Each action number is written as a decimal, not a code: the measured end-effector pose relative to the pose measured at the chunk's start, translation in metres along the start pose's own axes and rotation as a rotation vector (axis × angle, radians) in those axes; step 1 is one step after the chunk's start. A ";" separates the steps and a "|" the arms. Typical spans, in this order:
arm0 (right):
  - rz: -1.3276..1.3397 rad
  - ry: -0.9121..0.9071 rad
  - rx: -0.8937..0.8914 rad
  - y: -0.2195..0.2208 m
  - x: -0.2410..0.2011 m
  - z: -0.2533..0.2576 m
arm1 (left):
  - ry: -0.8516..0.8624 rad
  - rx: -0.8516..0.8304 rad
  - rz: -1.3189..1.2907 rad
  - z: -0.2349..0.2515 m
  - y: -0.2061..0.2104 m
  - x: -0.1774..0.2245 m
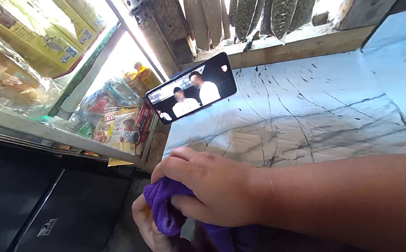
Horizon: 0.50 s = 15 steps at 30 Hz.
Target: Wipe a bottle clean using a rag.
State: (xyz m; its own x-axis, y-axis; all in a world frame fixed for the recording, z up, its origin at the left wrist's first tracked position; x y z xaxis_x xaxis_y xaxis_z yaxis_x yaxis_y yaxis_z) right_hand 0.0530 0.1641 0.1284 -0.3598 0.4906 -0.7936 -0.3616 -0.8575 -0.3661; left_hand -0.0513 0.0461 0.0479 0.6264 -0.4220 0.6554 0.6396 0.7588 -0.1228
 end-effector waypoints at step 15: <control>0.016 0.020 0.096 -0.010 0.006 0.002 | -0.023 0.033 0.066 0.000 -0.006 -0.004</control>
State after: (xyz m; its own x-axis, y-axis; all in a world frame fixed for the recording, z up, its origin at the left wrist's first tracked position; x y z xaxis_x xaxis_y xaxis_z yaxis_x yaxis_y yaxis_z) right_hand 0.0525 0.1761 0.1287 -0.3488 0.4731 -0.8090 -0.4375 -0.8456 -0.3059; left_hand -0.0579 0.0427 0.0456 0.6560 -0.3594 0.6637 0.5822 0.8006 -0.1419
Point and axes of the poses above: each hand's wrist, its own z-axis towards the middle knuckle, its own y-axis out of the palm, x = y × z, the point moved 8 cm from there along z, towards the middle knuckle, and after that the axes turned 13 degrees about z, right-handed, at the moved point
